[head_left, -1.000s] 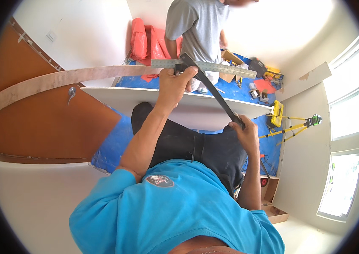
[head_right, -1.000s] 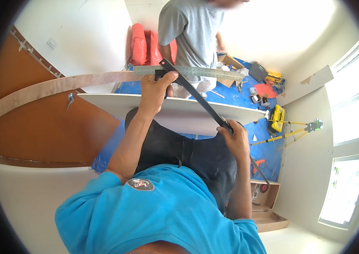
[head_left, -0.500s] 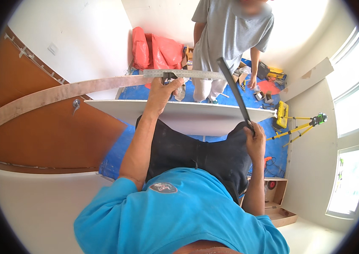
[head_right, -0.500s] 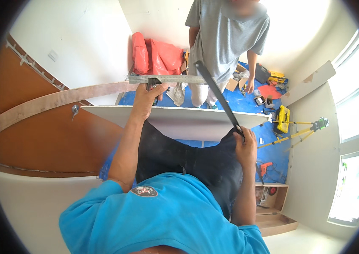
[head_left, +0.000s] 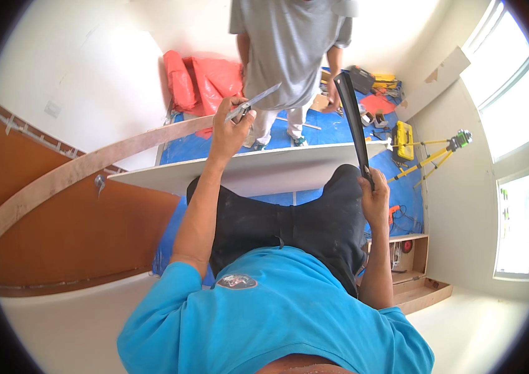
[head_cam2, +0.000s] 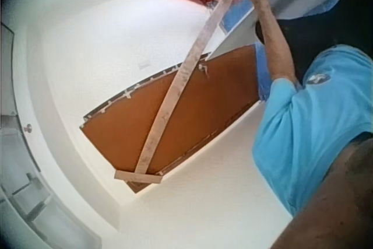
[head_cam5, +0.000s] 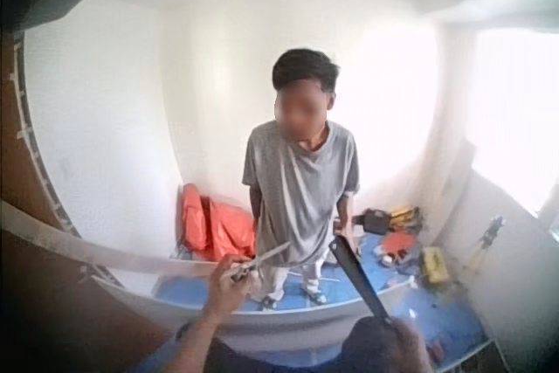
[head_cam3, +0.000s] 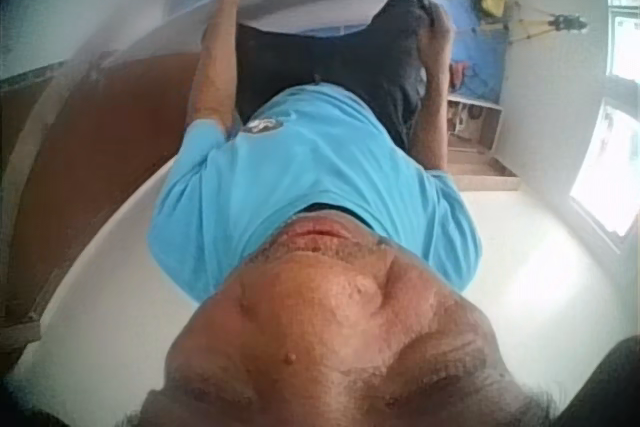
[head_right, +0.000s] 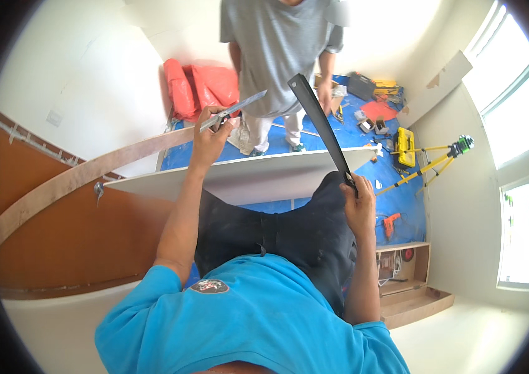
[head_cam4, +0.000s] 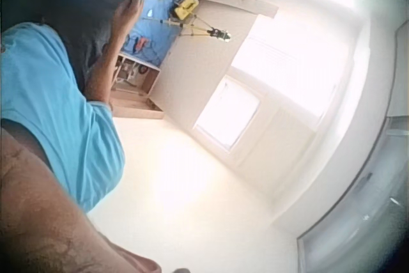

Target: The person uses tin snips to cut a long black metal strip into shorter pieces while seated on the floor. The person repeatedly positions the strip, cuts it, and sets the cut pieces aside. Another person works nearby with a nail gun on a white panel.

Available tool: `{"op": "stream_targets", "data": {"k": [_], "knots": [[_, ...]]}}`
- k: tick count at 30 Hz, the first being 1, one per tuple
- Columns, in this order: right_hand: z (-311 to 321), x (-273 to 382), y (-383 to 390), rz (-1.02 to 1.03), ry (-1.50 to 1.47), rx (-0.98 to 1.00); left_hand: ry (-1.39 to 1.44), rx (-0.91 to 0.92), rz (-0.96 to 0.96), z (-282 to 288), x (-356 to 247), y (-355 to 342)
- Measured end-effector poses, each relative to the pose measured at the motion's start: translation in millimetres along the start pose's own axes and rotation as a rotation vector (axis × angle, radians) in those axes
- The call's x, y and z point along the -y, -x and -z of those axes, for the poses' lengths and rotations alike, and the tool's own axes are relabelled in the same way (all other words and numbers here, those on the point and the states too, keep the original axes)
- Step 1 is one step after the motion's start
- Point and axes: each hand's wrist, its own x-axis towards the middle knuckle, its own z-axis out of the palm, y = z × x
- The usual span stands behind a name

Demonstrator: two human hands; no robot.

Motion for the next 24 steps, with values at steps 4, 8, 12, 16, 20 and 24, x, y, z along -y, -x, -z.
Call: {"op": "stream_targets", "data": {"k": [4, 8, 12, 16, 20, 24], "knots": [[5.4, 2.6, 1.1, -0.073, -0.032, -0.031, 0.015, 0.09, 0.042, -21.0, 21.2, -29.6], [10.3, 6.5, 1.8, -0.056, 0.0, 0.011, 0.012, 0.112, 0.188, -48.7, 42.1, -49.6], [13.6, 10.9, -3.9, -0.074, -0.07, 0.1, 0.241, 0.093, 0.207, -82.5, 62.2, -54.8], [21.9, 11.6, -17.6, -0.191, -0.212, 0.195, 0.345, 0.096, 0.293, -104.4, 71.4, -52.6], [31.2, -3.5, -44.9, -0.149, -0.213, 0.3, -0.4, 0.2, 0.074, -104.6, 44.3, -41.4], [23.3, -19.4, -82.5, -0.077, -0.402, 0.383, 0.238, 0.238, 0.184, -90.1, -23.5, -18.0]]}}
